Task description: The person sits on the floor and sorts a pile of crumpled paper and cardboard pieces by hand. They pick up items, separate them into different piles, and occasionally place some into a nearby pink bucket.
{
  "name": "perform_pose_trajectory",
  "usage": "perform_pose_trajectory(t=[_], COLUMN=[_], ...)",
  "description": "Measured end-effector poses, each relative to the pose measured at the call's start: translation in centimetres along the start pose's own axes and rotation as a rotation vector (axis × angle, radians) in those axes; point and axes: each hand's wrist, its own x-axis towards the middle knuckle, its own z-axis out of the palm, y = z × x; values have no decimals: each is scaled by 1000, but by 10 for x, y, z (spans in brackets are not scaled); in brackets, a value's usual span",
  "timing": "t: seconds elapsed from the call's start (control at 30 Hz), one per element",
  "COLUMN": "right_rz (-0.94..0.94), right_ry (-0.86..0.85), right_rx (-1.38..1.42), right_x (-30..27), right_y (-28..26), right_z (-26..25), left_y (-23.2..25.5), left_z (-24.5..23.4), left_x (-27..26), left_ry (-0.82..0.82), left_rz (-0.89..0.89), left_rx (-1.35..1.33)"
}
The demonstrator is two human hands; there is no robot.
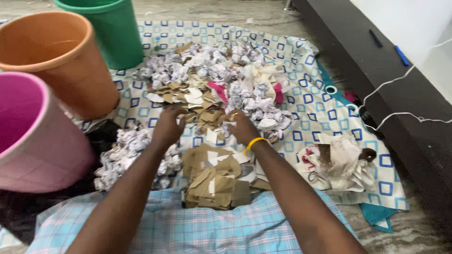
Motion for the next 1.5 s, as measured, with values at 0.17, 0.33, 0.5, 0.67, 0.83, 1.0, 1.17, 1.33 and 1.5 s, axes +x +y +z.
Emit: perform_pose_trajectory(t=[0.17,0.33,0.5,0.67,0.83,1.0,1.17,1.33,1.5], right_rz=[51,367,230,378,348,294,244,138,345], right_ry=[348,465,344,188,221,274,321,382,522], right_rx=[-110,50,-184,-190,-229,-250,-78,-28,439], right_x=[-21,-7,9,8,6,-5,-17,-28,-19], right_y=[56,91,119,128,124,118,111,105,91], right_z=[-51,-77,-84,-77,-63,-51,-42,-51,-60], left_y=[54,97,104,105,108,109,120,136,137], left_z=[75,136,185,201,197,217,229,208,186], left_x=[28,65,99,110,112,133,158,160,150], left_ry=[-158,-343,-265,-271,-342,-48,-45,-235,2], left_rz=[58,34,152,195,28,134,266,213,151], left_rx=[-103,-73,-106,74,307,54,164,381,89])
